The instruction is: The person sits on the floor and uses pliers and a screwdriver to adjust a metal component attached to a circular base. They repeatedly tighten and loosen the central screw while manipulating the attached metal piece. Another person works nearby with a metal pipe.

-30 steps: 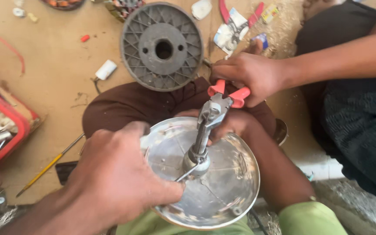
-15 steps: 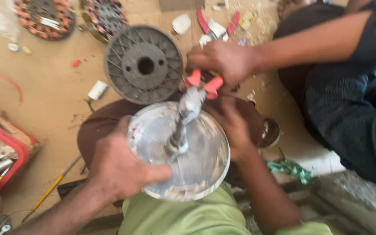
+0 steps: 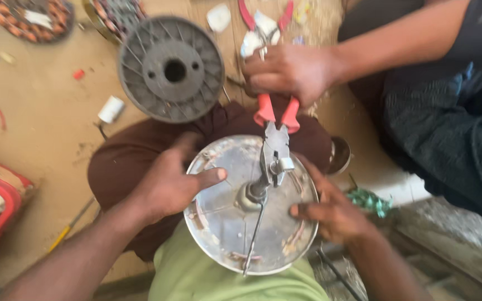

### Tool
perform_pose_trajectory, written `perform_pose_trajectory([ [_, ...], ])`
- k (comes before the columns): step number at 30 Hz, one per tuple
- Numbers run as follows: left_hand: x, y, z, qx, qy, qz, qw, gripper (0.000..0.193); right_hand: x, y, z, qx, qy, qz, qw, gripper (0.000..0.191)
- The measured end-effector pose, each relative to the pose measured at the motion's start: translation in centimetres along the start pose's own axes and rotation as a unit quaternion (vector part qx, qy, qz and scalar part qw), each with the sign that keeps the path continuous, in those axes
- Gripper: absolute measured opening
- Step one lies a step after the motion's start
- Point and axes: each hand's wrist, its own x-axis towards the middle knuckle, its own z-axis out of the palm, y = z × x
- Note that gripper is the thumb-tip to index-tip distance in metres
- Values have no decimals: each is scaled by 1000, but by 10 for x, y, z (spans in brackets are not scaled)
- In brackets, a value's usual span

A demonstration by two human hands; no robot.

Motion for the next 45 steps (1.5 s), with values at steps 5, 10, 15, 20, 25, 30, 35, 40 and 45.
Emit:
perform_pose_trajectory([
  [5,-40,1,30,-50,56,-28,997,59,45,-26,-4,-136,-52,4,989,81],
  [10,-104,24,61,15,185,-88,979,116,114,-51,24,-68,-163,-5,984,62],
  [15,-118,53,19,221,278,-16,935,146,138,-75,57,4,-171,-3,985,46],
  [20,-85,102,24,286,127,367,876,106,131,-87,69,-42,-194,-74,977,29],
  [25,-45,99,45,412,-65,381,825,120,121,-87,67,-4,-159,-5,987,25],
  [30,-37,113,42,471,-111,318,816,91,117,-83,61,-30,-235,-60,970,26],
  [35,-67,102,9,336,-27,452,826,46,115,-75,54,29,-216,12,976,36],
  [40,-64,55,-11,198,59,495,844,28,111,-70,51,30,-218,-8,976,55],
  [45,-60,57,-24,249,181,426,851,44,107,-66,48,48,-230,-11,972,69],
])
